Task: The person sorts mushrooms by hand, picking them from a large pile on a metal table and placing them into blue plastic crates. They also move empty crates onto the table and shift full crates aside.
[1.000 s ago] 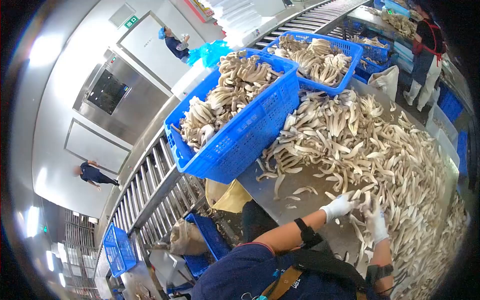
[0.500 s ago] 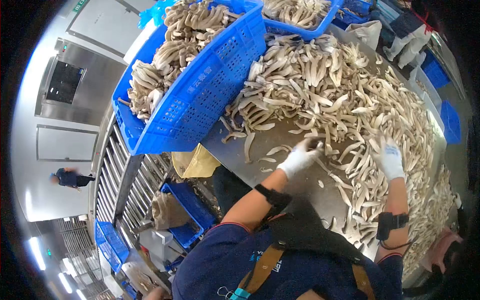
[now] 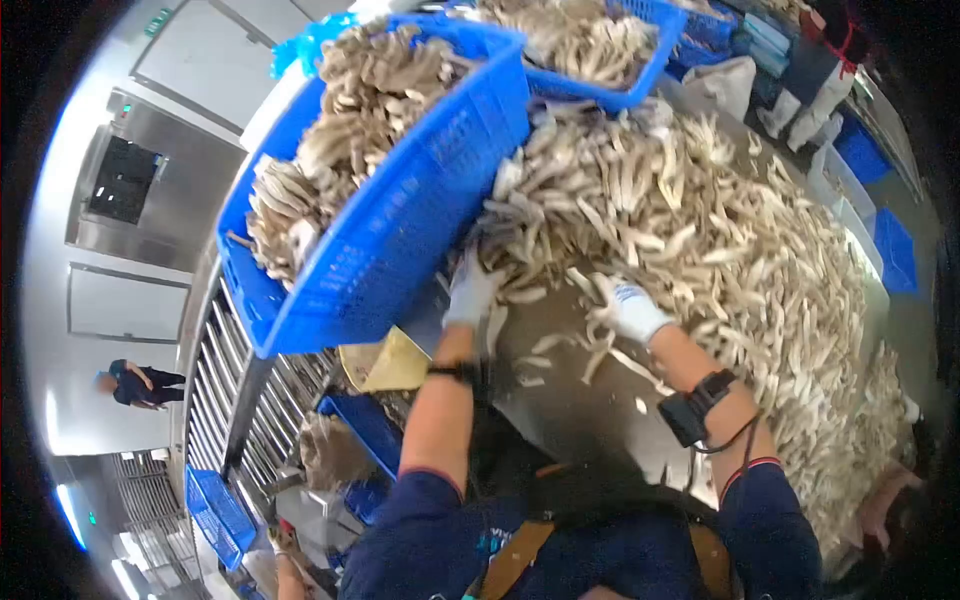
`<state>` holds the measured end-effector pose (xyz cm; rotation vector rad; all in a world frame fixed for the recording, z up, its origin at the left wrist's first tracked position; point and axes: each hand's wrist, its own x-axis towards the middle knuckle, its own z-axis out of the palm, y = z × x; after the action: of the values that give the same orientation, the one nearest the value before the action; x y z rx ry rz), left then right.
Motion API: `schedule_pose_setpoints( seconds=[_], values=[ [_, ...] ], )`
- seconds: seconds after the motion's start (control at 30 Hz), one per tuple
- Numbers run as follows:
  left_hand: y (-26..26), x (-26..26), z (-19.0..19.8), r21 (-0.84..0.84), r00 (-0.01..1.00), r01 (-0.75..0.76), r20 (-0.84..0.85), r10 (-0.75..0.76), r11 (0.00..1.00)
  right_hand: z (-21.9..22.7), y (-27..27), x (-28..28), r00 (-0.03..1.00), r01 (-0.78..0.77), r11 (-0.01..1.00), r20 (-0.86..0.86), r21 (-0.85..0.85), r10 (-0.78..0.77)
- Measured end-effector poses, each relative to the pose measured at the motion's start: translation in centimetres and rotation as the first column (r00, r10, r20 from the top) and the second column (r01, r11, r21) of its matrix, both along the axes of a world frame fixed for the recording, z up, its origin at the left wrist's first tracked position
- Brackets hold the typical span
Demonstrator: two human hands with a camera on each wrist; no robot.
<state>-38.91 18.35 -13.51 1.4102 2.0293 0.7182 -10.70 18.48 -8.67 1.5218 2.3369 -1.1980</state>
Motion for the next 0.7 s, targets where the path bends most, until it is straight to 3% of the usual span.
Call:
schedule_pose_setpoints(
  seconds=[0.03, 0.1, 0.13, 0.17, 0.2, 0.23, 0.3, 0.33, 0.37, 0.4, 0.43, 0.47, 0.5, 0.57, 0.63, 0.7],
  values=[
    [1.5, -0.1, -0.7, -0.125, 0.996, 0.083, 0.053, -0.077, 0.989, -0.7, -0.6, 1.8, 0.999, -0.043, 0.999, -0.025, -0.011, 0.042],
    [0.9, 2.5, -0.6, -0.117, 0.968, 0.049, 0.249, -0.019, 0.992, 1.4, -2.9, 4.7, 0.999, -0.047, 0.998, 0.025, -0.047, 0.048],
    [-0.3, 3.6, -0.5, -0.07, 0.891, 0.056, 0.453, -0.018, 0.996, 1.6, -3.4, 5.1, 0.999, 0.036, 0.997, -0.019, -0.074, -0.038],
    [-2.0, 4.8, -0.6, -0.034, 0.773, 0.055, 0.635, -0.021, 0.998, 0.6, -3.9, 5.3, 0.964, 0.143, 0.983, -0.207, -0.119, -0.166],
    [-3.0, 5.8, -2.9, 0.051, 0.694, 0.019, 0.718, -0.05, 0.998, -0.4, -4.4, 5.2, 0.809, 0.368, 0.859, -0.332, -0.357, -0.484],
    [-4.7, 8.6, 0.9, -0.014, 0.433, 0.014, 0.902, 0.007, 1.0, -2.1, -5.0, 5.2, 0.604, 0.426, 0.738, -0.443, -0.524, -0.663],
    [-7.1, 11.3, 0.3, -0.054, 0.299, 0.062, 0.954, 0.033, 0.997, -5.0, -5.6, 5.8, 0.2, 0.284, 0.5, -0.46, -0.818, -0.865],
    [-7.8, 12.7, 1.3, -0.044, 0.194, 0.118, 0.981, 0.02, 0.992, -4.5, -5.5, 5.7, 0.11, 0.223, 0.457, -0.444, -0.861, -0.889],
    [-8.8, 14.0, 1.7, -0.079, 0.151, 0.108, 0.987, 0.062, 0.991, -4.0, -5.8, 5.7, 0.101, 0.296, 0.46, -0.452, -0.837, -0.887],
    [-9.5, 14.3, 1.5, -0.083, 0.174, 0.185, 0.983, 0.05, 0.979, -3.5, -5.9, 6.4, 0.105, 0.235, 0.459, -0.447, -0.857, -0.888],
    [-10.0, 14.6, 1.0, -0.084, 0.192, 0.258, 0.981, 0.034, 0.962, 0.0, -6.3, 6.6, 0.216, 0.442, 0.477, -0.427, -0.76, -0.878],
    [-10.3, 14.8, 0.2, -0.106, 0.223, 0.318, 0.974, 0.035, 0.942, -1.3, -5.9, 7.7, 0.212, 0.319, 0.524, -0.479, -0.79, -0.852],
    [-10.3, 14.6, -0.1, -0.024, 0.293, 0.377, 0.952, -0.094, 0.926, -2.6, -5.5, 8.8, 0.201, 0.188, 0.568, -0.535, -0.801, -0.821],
    [-9.1, 14.0, -0.7, 0.13, 0.406, 0.498, 0.839, -0.363, 0.858, 0.3, -5.5, 10.1, 0.317, 0.136, 0.61, -0.549, -0.78, -0.773],
    [-8.3, 13.6, 3.2, 0.043, 0.657, 0.607, 0.534, -0.532, 0.793, 4.1, -5.9, 10.2, 0.409, 0.244, 0.785, -0.673, -0.569, -0.616],
    [-7.9, 14.7, 5.5, 0.45, 0.692, 0.411, 0.413, -0.592, 0.793, 7.2, -7.3, 10.2, 0.325, 0.215, 0.792, -0.723, -0.572, -0.61]
  ],
)
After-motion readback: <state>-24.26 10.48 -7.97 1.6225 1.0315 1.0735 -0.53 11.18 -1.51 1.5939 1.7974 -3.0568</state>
